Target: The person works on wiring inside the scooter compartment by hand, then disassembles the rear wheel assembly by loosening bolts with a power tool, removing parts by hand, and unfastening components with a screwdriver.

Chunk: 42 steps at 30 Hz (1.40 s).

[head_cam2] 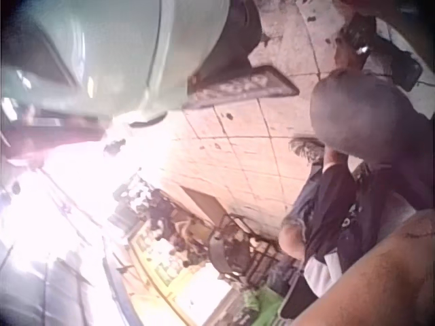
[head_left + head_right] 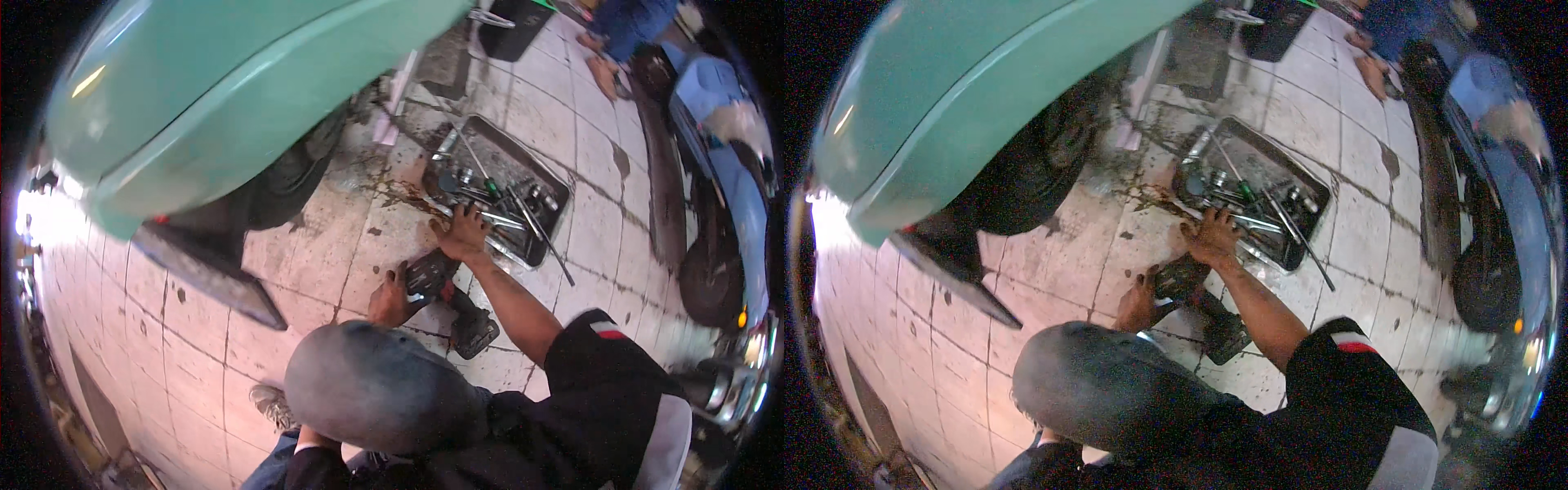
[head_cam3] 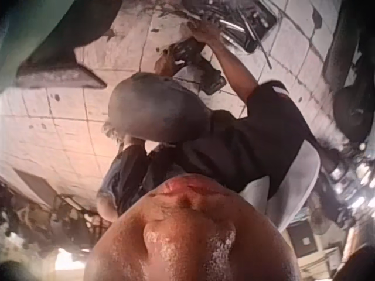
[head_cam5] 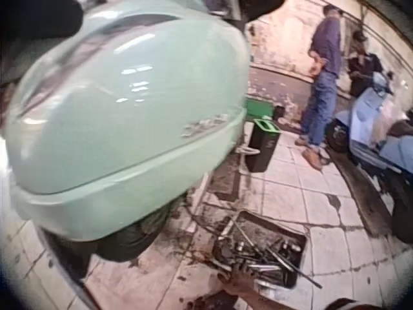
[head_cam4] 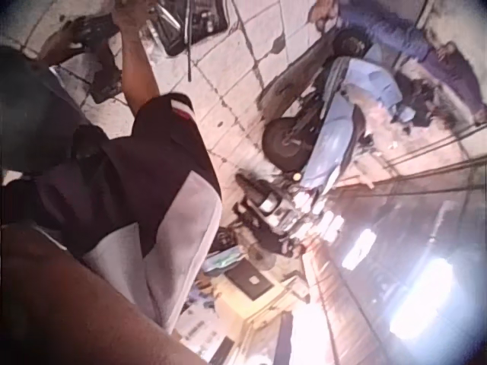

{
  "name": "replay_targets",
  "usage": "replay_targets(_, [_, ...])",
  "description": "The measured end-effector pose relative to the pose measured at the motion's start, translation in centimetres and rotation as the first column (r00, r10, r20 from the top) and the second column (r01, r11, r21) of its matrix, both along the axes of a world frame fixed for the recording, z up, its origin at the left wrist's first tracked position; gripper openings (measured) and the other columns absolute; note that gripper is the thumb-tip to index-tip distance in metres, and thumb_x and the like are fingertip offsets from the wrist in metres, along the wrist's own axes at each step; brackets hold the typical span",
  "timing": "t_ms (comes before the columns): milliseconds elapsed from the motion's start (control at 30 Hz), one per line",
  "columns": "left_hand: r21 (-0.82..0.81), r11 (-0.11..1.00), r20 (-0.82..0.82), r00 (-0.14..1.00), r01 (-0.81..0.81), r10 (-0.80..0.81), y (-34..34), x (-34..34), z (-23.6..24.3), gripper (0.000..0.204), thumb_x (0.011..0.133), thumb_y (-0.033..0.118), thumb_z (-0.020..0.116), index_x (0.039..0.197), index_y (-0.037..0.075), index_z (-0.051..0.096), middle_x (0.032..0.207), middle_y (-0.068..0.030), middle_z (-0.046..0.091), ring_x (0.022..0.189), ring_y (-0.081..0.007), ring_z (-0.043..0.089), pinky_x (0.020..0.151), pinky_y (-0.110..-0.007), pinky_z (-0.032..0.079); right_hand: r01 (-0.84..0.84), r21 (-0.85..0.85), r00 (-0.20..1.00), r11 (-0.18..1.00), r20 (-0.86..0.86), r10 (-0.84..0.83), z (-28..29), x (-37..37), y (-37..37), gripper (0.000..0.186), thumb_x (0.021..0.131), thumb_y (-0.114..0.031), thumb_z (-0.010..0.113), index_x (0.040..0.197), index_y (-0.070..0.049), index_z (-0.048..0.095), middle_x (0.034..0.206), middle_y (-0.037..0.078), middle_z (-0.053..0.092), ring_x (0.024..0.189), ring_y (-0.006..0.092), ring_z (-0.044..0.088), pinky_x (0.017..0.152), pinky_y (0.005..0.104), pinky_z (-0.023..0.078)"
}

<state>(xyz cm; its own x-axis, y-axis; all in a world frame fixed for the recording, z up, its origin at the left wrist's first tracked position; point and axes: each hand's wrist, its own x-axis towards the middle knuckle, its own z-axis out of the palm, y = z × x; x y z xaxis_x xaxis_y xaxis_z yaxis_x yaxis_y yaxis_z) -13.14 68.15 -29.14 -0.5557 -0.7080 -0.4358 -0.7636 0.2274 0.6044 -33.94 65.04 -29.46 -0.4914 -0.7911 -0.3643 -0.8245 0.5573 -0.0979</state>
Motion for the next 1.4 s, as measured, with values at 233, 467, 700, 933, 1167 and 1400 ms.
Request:
replay_targets(233, [-0.119,0.993,-0.11,0.993,0.021,-0.035,-2.9,6.3,-5.3,0.066,0.079,0.054,0.061,0.121,0.005,0.044,0.096,-0.0232,0.06,0.09,-0.0384,0.062,0.074,-0.048,0.05,0.072,-0.178,0.997,0.981,0.034,-0.068,-1.8,0.2,-0.4,0.07,0.079,-0.062,0.052,0.122,-0.009,0.043,0.13,0.025,0.039,0.121,0.0422,0.038,0.097,0.0578,0.03])
replay_targets(467, [-0.198,0.916,-0.198,0.93,-0.348,0.31,-3.7,21.7,-3.8,0.063,0.083,0.054,0.055,0.112,-0.002,0.05,0.079,-0.0246,0.064,0.077,-0.0387,0.064,0.066,-0.046,0.05,0.174,0.075,0.981,0.982,-0.097,-0.166,-2.7,-1.0,-0.1,0.089,0.08,-0.074,0.034,0.147,-0.019,0.013,0.149,0.023,0.015,0.136,0.0424,0.019,0.104,0.0626,0.017])
replay_targets(700, [-0.409,0.832,0.083,0.892,-0.375,0.443,-10.6,48.0,-6.0,0.061,0.085,0.051,0.053,0.114,-0.002,0.049,0.091,-0.0226,0.063,0.08,-0.0371,0.063,0.067,-0.047,0.049,-0.022,0.091,0.951,0.996,-0.307,0.049,-6.6,-1.2,0.5,0.077,0.087,-0.061,0.04,0.145,-0.014,0.021,0.148,0.019,0.022,0.134,0.0389,0.024,0.107,0.0523,0.02])
replay_targets(933, [-0.453,0.746,0.043,0.824,-0.488,0.565,-15.6,73.2,-4.2,0.056,0.082,0.044,0.063,0.108,-0.005,0.05,0.111,-0.0289,0.055,0.105,-0.0407,0.054,0.086,-0.043,0.043,0.116,0.116,0.99,0.986,-0.094,-0.106,-1.2,15.0,2.5,0.072,0.087,-0.057,0.043,0.137,-0.005,0.033,0.142,0.023,0.031,0.131,0.0399,0.029,0.107,0.0505,0.023])
replay_targets(1167, [-0.343,0.387,-0.143,0.454,-0.856,0.879,-18.0,79.5,-7.4,0.07,0.088,0.048,0.053,0.133,-0.001,0.032,0.12,-0.0362,0.042,0.111,-0.0498,0.04,0.096,-0.049,0.035,0.162,0.009,0.982,0.987,-0.097,-0.16,-6.9,27.4,6.4,0.089,0.083,-0.072,0.035,0.144,-0.009,0.018,0.146,0.027,0.018,0.135,0.0422,0.017,0.105,0.0567,0.016])
replay_targets(1400, [-0.489,0.527,0.043,0.584,-0.695,0.81,-25.1,79.3,-8.9,0.074,0.089,0.053,0.046,0.131,-0.005,0.026,0.109,-0.0402,0.045,0.103,-0.0539,0.047,0.086,-0.054,0.04,0.339,0.131,0.934,0.932,0.075,-0.35,-3.1,44.8,-3.5,0.088,0.082,-0.067,0.046,0.14,-0.008,0.016,0.141,0.034,0.014,0.128,0.0553,0.016,0.098,0.0646,0.021])
